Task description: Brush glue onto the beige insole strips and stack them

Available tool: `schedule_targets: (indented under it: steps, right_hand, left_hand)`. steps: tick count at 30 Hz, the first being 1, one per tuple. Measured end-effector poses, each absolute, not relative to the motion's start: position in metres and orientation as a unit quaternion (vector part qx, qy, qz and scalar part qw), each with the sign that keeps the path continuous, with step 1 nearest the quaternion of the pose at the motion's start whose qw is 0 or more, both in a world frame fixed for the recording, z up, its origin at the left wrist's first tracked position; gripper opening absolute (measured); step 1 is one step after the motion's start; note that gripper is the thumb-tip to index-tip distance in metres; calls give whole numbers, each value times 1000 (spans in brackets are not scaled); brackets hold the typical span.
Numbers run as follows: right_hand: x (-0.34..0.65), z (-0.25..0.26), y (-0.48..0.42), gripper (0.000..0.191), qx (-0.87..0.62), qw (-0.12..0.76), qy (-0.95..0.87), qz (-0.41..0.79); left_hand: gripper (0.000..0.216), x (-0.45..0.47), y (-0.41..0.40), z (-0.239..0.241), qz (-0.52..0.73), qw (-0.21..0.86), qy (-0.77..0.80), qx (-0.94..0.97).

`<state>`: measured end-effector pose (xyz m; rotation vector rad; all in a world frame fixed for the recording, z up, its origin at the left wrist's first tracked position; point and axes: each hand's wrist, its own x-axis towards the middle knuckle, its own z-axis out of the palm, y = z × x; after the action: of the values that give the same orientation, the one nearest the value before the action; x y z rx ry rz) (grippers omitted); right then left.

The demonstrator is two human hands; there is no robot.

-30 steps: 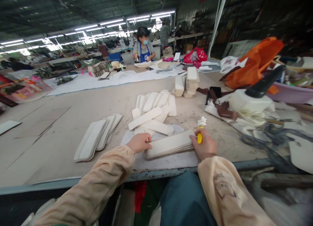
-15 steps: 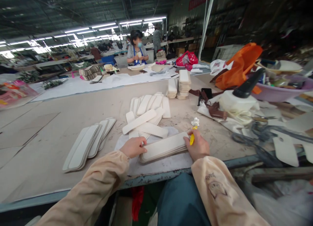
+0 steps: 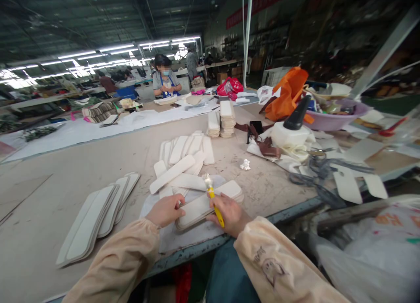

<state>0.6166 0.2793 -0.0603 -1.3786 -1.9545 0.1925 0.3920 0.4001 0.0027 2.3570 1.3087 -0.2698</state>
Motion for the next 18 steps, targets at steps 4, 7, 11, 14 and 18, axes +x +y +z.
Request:
schedule_targets:
  steps: [4,7,11,14,18]
  right_hand:
    - [627,-68,276,18,-587,344,-730,66]
    - [648,-71,275,15,-656,328,-677,49]
    - [669,-77,279,21,-757,342,-555,33]
    - [673,-80,283,22,-810,343,-471,61]
    - [671,-84,285,16,-809,361,-462,48]
  left_hand:
    - [17,394,399,4,-100,209,470,852]
    - [17,394,399,4,-99,210,470,852]
    - [16,394,399,3,-95,210,469,852]
    - [18,393,398,2,-87,207,469,854]
    - [22,392,396,1,-74,200,478,852]
